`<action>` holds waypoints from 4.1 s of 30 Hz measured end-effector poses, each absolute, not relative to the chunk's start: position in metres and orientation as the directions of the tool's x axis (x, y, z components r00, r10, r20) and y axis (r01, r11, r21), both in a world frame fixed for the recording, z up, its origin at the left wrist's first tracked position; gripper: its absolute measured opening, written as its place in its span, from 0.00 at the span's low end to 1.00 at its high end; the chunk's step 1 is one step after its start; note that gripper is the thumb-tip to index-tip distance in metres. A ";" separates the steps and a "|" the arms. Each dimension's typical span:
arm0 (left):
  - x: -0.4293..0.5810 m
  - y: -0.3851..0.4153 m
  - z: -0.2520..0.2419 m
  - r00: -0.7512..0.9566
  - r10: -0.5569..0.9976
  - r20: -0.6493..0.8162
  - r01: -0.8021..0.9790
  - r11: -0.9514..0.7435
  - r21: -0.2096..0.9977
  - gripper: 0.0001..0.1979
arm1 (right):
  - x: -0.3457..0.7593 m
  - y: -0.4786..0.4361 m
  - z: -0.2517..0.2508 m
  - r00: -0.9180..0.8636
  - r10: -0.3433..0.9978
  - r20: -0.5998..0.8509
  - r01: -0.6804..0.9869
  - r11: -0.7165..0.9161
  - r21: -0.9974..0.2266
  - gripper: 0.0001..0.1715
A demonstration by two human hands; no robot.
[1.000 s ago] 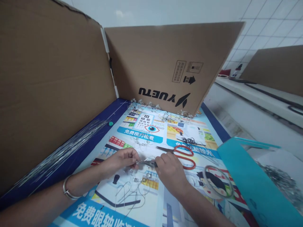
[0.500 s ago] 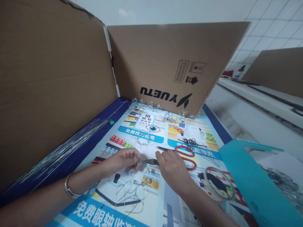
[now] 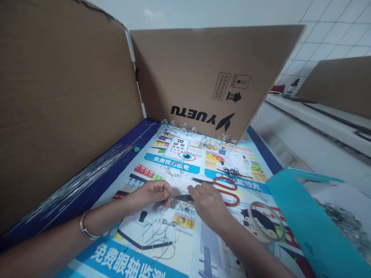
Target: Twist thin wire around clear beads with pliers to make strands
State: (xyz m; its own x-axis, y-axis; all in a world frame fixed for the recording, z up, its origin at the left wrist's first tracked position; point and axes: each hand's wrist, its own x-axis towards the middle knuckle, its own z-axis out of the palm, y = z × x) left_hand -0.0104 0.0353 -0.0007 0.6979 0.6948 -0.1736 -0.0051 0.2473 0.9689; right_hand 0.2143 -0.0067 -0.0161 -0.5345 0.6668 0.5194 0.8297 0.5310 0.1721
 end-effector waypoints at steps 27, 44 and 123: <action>-0.011 0.037 -0.006 0.710 0.687 -0.155 0.015 0.205 0.979 0.10 | 0.218 -0.008 -0.020 -0.553 0.662 0.506 0.815 0.555 0.164 0.20; -0.012 0.038 -0.009 0.711 0.680 -0.181 0.047 0.210 0.977 0.10 | 0.218 -0.010 -0.028 -0.487 0.716 0.500 0.846 0.529 0.068 0.19; -0.014 0.037 -0.009 0.748 0.657 -0.093 -0.040 0.185 0.982 0.12 | 0.217 -0.012 -0.035 -0.402 0.715 0.571 0.821 0.558 -0.121 0.21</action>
State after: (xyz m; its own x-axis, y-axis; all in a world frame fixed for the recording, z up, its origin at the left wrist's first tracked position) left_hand -0.0145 0.0373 -0.0087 0.7482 0.6569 -0.0934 -0.0396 0.1847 0.9820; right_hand 0.2168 -0.0125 -0.0350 -0.4024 0.7153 0.5713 0.8207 0.5584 -0.1211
